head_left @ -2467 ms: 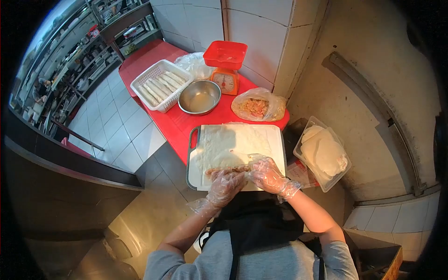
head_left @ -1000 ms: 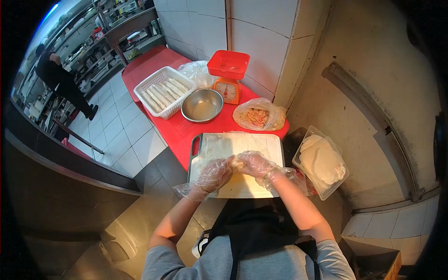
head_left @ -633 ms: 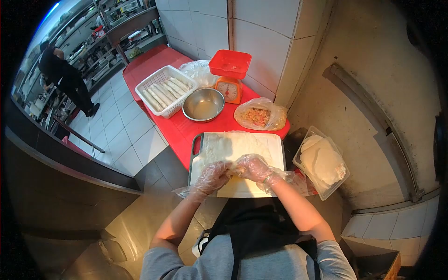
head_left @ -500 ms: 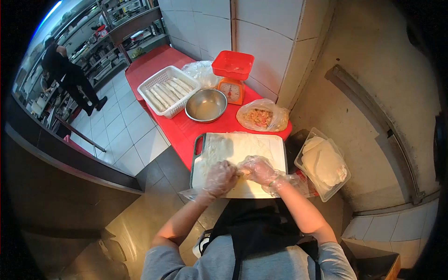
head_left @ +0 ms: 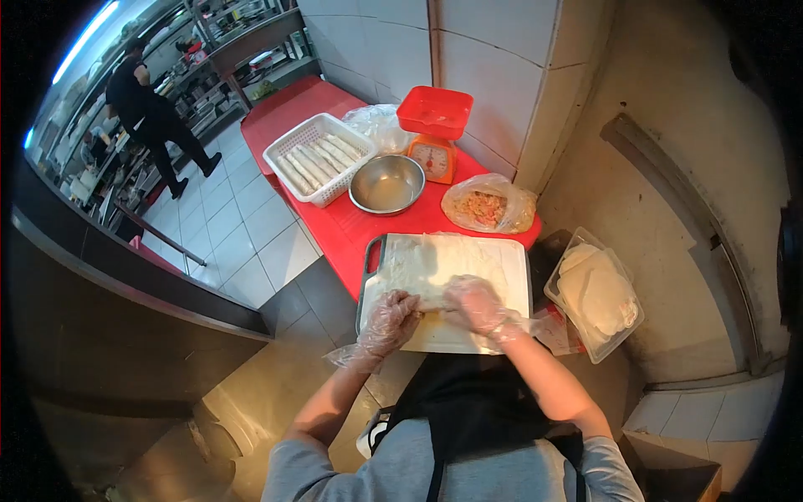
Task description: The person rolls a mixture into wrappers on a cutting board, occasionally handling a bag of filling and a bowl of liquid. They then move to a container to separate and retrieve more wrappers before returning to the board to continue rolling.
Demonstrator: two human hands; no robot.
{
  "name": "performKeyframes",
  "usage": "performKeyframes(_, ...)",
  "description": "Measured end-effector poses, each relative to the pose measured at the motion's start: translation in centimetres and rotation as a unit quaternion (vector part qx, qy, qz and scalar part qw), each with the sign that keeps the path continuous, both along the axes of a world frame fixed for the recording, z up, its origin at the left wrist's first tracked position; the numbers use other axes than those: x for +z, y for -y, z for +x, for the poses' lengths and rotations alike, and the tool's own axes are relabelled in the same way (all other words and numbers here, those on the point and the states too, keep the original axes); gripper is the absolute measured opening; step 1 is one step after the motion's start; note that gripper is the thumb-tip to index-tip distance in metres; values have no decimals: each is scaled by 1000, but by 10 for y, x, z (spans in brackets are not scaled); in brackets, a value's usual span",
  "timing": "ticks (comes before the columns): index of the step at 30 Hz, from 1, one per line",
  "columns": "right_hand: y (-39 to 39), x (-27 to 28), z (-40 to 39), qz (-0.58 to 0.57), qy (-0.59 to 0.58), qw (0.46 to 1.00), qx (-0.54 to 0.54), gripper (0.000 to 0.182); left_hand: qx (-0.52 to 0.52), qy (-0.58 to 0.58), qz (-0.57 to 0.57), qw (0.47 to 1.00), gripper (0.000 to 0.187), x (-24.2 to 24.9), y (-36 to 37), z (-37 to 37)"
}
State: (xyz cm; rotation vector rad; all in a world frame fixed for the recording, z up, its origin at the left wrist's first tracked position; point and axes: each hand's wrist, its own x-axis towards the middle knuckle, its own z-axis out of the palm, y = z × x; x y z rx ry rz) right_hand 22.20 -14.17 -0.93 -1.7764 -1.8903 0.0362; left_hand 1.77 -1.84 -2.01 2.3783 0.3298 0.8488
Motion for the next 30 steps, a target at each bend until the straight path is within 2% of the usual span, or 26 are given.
performKeyframes(1,-10,0,-14,-26,12,1000,1,23,18,-22,-3,1000,25,9,4,0)
performKeyframes(4,-18,-32,-26,71,-47,996,-5,23,1,-73,14,997,18,11,-1,1)
performKeyframes(7,-12,-37,-12,72,-27,997,28,22,1,-75,21,997,12,6,-1,3)
performKeyframes(9,3,-22,7,11,-35,999,4,23,-10,-115,2,993,13,10,-4,3)
performKeyframes(10,13,-11,18,-19,-37,999,-6,24,1,-124,42,991,14,21,-2,6)
performKeyframes(12,33,-7,34,-5,-77,997,-14,30,26,-146,113,982,17,38,9,13)
performKeyframes(14,40,-5,46,-18,-104,994,-15,33,-4,-104,75,992,19,28,20,29)
performKeyframes(15,40,0,45,12,-116,993,-13,18,-19,-81,58,995,20,21,23,35)
performKeyframes(18,38,-12,49,31,-151,988,-1,19,-14,-122,15,992,19,7,20,44)
performKeyframes(21,34,-6,47,-34,-33,999,-23,21,-22,-126,5,992,17,16,20,37)
performKeyframes(24,18,18,20,-8,-31,999,-16,23,7,-163,-12,987,22,11,15,33)
performKeyframes(28,6,-5,12,-58,-25,998,4,31,4,-126,-27,992,24,10,11,21)
performKeyframes(30,2,-4,12,-61,-17,998,12,27,-13,-132,-27,991,26,11,8,20)
